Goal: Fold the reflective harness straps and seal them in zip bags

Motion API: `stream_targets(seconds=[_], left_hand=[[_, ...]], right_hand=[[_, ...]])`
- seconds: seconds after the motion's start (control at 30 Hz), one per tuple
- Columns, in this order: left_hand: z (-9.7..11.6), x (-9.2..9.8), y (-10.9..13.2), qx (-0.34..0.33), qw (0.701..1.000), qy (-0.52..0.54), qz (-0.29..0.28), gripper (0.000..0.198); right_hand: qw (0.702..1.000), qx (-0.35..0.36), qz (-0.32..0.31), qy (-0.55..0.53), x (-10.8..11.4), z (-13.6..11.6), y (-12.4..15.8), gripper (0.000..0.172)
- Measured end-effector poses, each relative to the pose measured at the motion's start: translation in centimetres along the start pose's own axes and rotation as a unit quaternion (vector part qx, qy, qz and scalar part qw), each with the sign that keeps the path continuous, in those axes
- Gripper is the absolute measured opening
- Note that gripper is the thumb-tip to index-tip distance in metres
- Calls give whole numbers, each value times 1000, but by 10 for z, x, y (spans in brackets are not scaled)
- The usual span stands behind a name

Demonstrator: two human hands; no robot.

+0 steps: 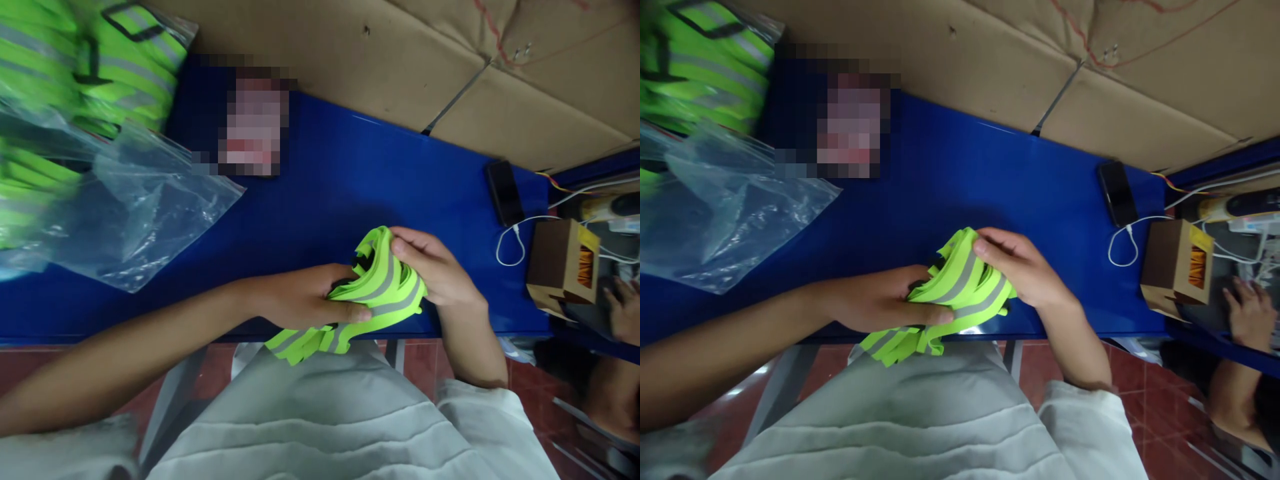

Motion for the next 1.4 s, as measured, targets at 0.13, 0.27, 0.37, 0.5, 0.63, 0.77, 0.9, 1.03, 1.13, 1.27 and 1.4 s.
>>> stream_targets(seconds=[0.13,0.27,0.37,0.5,0.63,0.77,0.9,1.03,1.13,1.27,1.4], left_hand=[[2,4,3,0,1000,24,16,26],[0,9,-1,5,999,14,42,28],[-1,15,-4,-5,997,-10,72,30],[-5,20,-5,-9,995,-14,102,34],[-3,22,-2,-13,992,24,122,28],[-5,22,-1,1,993,27,111,29],[-15,23,-5,28,994,13,106,30],[-18,20,-10,10,995,-16,95,31],[-21,17,-10,19,994,-46,93,31],[-24,19,-10,32,993,-12,116,27],[-36,2,-12,89,986,132,52,37]], right_hand=[[997,63,30,44,-2,1,-10,39],[960,189,81,189,0,-24,3,28],[941,216,-4,261,-16,-28,9,39],[923,216,-65,312,-26,-22,9,65],[934,207,-50,285,-20,-23,9,62],[941,188,-27,280,-16,-23,10,67],[924,205,-6,323,-16,-22,9,67],[900,237,-54,361,-28,-19,10,69],[904,236,-67,351,-34,-16,10,58],[923,232,-52,302,-35,-16,7,39],[949,203,-4,241,-25,-20,6,28]])
Point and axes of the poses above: each hand's wrist, its own y-axis away from the middle knuckle, its own x-axis out of the back of the hand, z = x × y, the point moved 8 cm from there along -y, towards the middle knuckle, and after that the axes turned 10 degrees about -y, right-handed, at the moved point
